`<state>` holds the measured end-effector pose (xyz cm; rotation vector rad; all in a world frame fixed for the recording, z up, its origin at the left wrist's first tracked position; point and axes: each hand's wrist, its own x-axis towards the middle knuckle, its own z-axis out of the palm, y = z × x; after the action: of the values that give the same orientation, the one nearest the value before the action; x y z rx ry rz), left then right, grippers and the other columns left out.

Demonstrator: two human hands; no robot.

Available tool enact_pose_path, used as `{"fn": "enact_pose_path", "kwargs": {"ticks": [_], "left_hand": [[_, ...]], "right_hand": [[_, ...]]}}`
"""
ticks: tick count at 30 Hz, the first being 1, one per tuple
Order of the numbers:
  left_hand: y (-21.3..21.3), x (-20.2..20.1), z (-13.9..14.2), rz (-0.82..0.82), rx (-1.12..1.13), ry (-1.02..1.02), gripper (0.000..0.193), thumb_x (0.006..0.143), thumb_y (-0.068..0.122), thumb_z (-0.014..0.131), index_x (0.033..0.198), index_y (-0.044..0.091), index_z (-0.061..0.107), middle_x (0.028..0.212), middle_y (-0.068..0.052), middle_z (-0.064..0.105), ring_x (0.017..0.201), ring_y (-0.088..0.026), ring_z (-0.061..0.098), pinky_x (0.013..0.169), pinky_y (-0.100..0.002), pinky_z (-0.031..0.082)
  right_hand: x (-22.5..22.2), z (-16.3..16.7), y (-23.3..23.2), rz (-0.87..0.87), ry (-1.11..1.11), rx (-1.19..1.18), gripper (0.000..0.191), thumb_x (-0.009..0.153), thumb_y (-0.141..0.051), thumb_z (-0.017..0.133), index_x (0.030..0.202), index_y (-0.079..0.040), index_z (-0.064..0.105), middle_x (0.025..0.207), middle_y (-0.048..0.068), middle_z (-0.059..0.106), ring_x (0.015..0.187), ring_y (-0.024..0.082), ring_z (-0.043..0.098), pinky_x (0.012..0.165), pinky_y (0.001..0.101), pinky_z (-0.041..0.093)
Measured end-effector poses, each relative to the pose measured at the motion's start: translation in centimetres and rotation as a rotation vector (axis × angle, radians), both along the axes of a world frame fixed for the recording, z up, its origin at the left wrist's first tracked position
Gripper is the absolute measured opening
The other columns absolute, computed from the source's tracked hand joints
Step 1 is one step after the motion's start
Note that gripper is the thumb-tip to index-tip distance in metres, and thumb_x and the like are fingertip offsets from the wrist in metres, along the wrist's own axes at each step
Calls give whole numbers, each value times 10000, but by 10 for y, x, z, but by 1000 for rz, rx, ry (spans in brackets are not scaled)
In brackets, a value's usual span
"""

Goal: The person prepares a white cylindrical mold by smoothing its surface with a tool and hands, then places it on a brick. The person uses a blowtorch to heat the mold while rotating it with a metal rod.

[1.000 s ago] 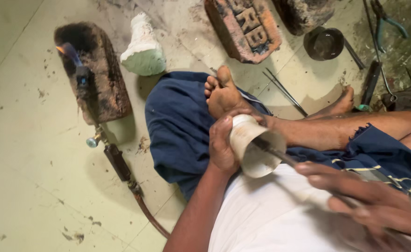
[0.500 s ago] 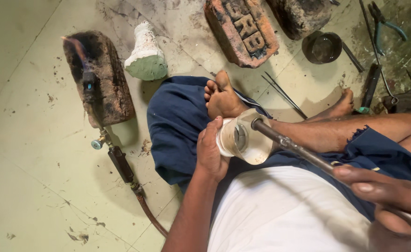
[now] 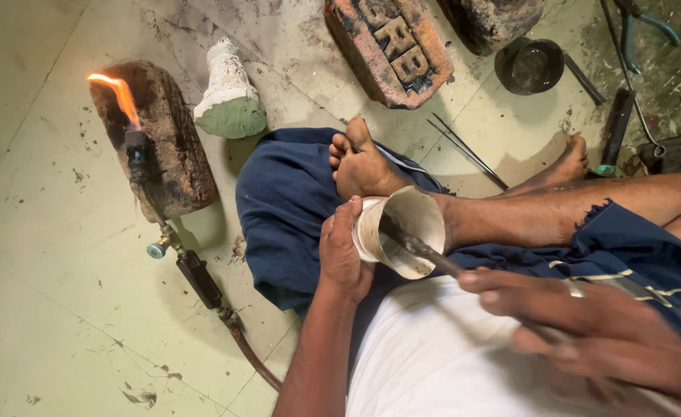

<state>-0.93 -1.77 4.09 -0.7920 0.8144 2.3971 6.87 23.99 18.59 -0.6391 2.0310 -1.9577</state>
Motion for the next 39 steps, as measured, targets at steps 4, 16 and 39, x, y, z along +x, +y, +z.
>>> {"fn": "enact_pose_path", "kwargs": {"ticks": [4,16,39], "left_hand": [[3,-1,0,-6,-41,14,346,1030,266,534,1067,-43,685,950,-119,740,818,-194,723,777,-340,583],[0,0,-8,45,31,-65,332,1038,269,543,1101,-30,671,980,-111,732,852,-192,714,799,-351,585],[-4,0,3,-33,34,23,440,1035,304,488,1089,-76,703,1009,-148,754,892,-222,724,849,-363,587]], "right_hand": [[-26,11,-17,177,113,269,472,994,-176,634,1411,-198,415,1511,249,501,1367,465,588,1027,564,525],[-35,19,-15,218,-356,72,367,1025,-102,490,1378,-61,581,1562,264,446,1484,429,367,1136,553,366],[-32,10,-29,311,158,204,412,1013,-108,532,1366,87,444,1388,379,553,1261,526,628,966,571,571]]}}
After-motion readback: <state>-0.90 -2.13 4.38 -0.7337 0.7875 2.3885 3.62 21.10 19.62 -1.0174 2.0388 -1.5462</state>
